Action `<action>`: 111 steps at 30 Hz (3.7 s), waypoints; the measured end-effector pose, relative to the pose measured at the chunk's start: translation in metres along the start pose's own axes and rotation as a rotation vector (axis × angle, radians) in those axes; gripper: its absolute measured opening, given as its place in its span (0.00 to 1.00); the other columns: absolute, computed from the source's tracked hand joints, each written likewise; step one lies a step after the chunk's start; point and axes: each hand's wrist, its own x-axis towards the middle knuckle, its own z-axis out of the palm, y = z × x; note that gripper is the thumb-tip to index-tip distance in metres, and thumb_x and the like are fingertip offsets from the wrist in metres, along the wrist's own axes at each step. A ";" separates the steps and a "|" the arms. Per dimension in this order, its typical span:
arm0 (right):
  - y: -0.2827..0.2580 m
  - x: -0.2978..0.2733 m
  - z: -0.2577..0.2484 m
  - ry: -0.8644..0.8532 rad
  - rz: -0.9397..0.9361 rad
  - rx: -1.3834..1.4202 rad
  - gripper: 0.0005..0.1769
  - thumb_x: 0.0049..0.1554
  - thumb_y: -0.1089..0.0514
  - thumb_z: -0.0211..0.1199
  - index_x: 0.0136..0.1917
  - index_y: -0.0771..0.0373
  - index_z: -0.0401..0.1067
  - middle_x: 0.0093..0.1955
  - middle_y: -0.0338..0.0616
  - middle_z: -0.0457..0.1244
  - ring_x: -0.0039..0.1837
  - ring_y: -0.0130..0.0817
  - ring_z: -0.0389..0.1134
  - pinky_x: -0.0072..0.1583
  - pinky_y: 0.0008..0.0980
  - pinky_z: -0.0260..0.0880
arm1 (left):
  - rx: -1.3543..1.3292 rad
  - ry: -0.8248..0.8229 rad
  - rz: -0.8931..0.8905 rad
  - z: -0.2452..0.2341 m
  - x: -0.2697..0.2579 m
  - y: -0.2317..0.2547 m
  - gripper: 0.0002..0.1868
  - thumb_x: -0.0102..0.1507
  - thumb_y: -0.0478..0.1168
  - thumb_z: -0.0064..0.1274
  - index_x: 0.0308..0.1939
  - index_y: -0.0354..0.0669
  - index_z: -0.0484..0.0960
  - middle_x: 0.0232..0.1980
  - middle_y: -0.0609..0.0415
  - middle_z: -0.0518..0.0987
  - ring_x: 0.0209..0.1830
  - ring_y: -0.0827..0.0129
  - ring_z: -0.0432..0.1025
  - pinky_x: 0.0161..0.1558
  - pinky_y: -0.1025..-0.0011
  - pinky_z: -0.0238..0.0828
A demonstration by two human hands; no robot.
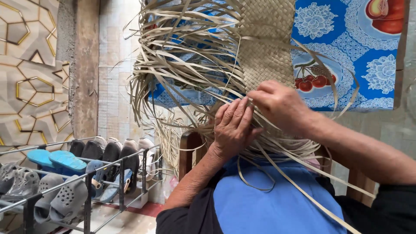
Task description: The person is weaving long, thin strips of natural fiber into a larger mat-like structure.
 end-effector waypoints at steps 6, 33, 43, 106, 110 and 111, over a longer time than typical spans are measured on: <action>-0.017 0.013 0.008 -0.138 0.057 -0.001 0.11 0.53 0.60 0.48 0.49 0.61 0.64 0.37 0.44 0.54 0.43 0.43 0.60 0.40 0.37 0.65 | 0.106 -0.162 0.019 0.005 -0.021 -0.011 0.26 0.60 0.56 0.37 0.48 0.37 0.72 0.51 0.42 0.72 0.53 0.54 0.66 0.57 0.59 0.53; -0.002 0.045 -0.026 -0.024 0.404 0.806 0.07 0.53 0.71 0.50 0.43 0.71 0.70 0.32 0.44 0.59 0.27 0.26 0.59 0.33 0.22 0.62 | -0.524 -0.288 -0.010 -0.003 -0.021 0.033 0.07 0.57 0.39 0.43 0.37 0.44 0.75 0.38 0.52 0.74 0.36 0.61 0.72 0.37 0.70 0.68; 0.020 0.027 0.014 0.183 0.440 0.637 0.11 0.46 0.71 0.58 0.45 0.66 0.70 0.40 0.47 0.59 0.40 0.31 0.61 0.40 0.26 0.63 | 0.353 -0.182 -0.077 0.006 0.027 -0.024 0.12 0.53 0.47 0.52 0.31 0.43 0.73 0.28 0.55 0.68 0.31 0.62 0.65 0.33 0.66 0.55; 0.007 0.014 0.011 0.114 0.477 0.635 0.07 0.51 0.71 0.60 0.43 0.64 0.72 0.43 0.49 0.61 0.46 0.37 0.64 0.51 0.30 0.62 | -1.077 -0.311 -1.259 -0.085 -0.002 -0.025 0.08 0.53 0.33 0.49 0.19 0.35 0.74 0.18 0.54 0.66 0.21 0.78 0.58 0.24 0.82 0.56; 0.008 0.012 0.013 0.114 0.462 0.639 0.06 0.52 0.72 0.60 0.43 0.66 0.72 0.43 0.50 0.61 0.46 0.37 0.63 0.52 0.30 0.62 | -1.120 -0.306 -1.192 -0.092 0.000 -0.024 0.08 0.52 0.32 0.50 0.18 0.35 0.74 0.17 0.53 0.66 0.20 0.78 0.58 0.24 0.81 0.57; 0.005 0.014 0.011 0.110 0.460 0.642 0.06 0.52 0.72 0.60 0.43 0.66 0.72 0.43 0.50 0.61 0.46 0.37 0.63 0.52 0.30 0.62 | -1.118 -0.302 -1.195 -0.095 0.003 -0.024 0.08 0.52 0.32 0.50 0.18 0.35 0.74 0.17 0.53 0.66 0.20 0.78 0.58 0.24 0.81 0.57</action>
